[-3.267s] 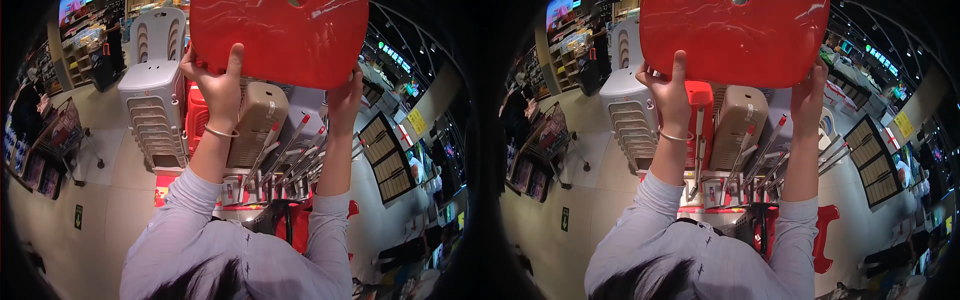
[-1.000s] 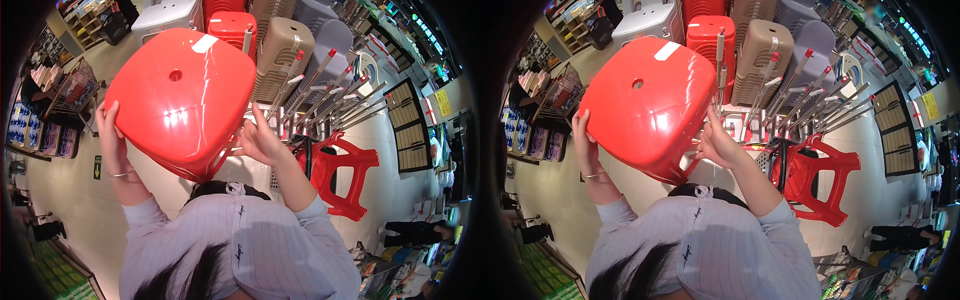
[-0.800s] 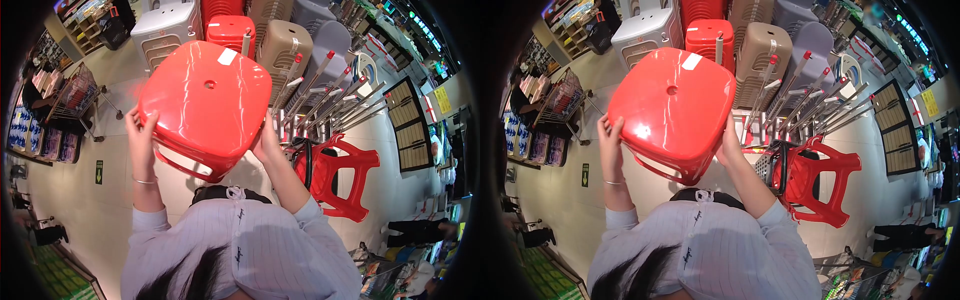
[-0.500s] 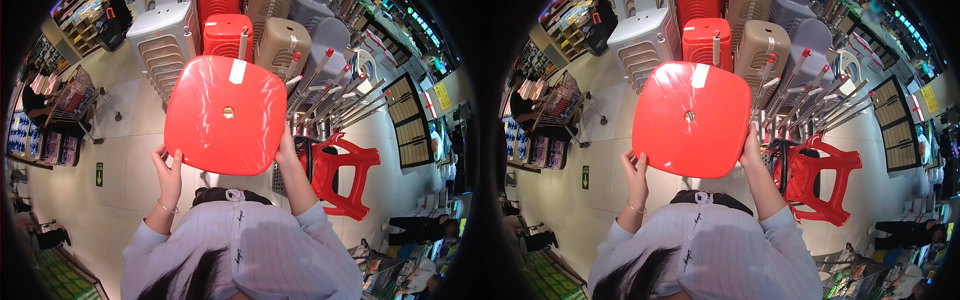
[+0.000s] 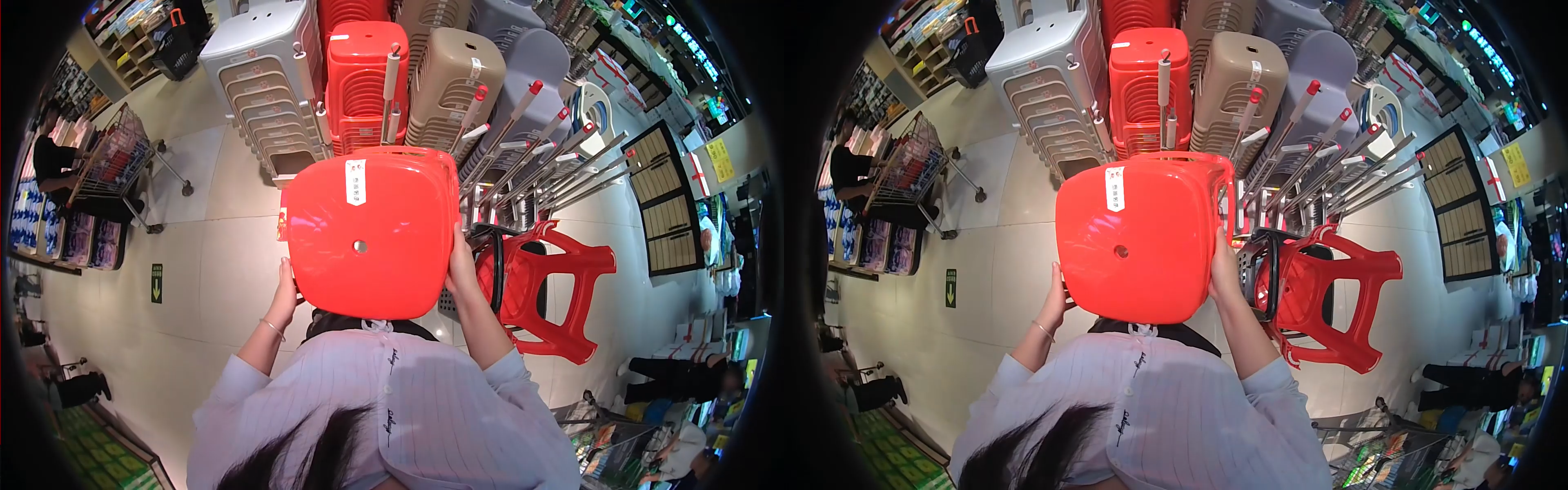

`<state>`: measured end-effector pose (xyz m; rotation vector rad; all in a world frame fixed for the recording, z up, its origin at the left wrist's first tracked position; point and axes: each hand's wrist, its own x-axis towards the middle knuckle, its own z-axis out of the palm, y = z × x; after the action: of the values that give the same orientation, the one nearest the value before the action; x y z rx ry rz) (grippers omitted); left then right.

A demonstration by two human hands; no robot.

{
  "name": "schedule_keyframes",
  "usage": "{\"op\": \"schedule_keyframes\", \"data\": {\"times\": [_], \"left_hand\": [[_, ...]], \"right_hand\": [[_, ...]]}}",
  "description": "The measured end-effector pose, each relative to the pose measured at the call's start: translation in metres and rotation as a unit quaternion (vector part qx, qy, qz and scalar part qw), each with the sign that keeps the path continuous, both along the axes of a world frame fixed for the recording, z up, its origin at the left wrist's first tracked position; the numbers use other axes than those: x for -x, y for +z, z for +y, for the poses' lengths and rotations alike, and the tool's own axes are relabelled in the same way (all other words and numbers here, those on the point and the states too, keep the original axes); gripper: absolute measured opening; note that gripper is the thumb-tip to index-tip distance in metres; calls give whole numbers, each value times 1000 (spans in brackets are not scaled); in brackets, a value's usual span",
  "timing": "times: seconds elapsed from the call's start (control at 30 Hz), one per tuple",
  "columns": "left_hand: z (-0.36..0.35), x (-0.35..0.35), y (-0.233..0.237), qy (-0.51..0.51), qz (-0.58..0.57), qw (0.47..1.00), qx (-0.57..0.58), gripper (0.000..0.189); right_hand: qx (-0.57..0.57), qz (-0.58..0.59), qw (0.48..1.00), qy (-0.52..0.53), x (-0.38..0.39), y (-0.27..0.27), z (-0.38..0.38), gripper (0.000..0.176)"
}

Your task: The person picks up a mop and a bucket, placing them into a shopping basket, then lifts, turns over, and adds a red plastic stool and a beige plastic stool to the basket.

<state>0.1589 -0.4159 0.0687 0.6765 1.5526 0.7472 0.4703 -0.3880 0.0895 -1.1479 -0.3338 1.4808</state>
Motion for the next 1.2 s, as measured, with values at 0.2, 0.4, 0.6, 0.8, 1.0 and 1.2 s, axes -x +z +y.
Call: {"op": "schedule_keyframes", "data": {"times": [0.2,0.4,0.6,0.8,1.0,1.2], "left_hand": [[62,6,-20,-50,-12,996,-72,63],[109,-6,-13,3,-370,929,-20,45],[113,-8,-16,25,-416,909,19,47],[90,0,-26,54,-443,895,25,49],[84,19,-61,20,-474,880,-25,54],[74,28,-63,-4,-434,901,-5,54]], "right_hand": [[-20,-35,999,-26,-8,-4,-17,46],[-37,-146,988,19,-19,-18,-41,43],[-55,-322,945,1,-27,-51,-52,48],[-94,-387,917,17,-13,-11,-63,40],[-177,-528,822,119,27,50,-58,28],[-258,-612,710,234,64,72,-52,28]]}}
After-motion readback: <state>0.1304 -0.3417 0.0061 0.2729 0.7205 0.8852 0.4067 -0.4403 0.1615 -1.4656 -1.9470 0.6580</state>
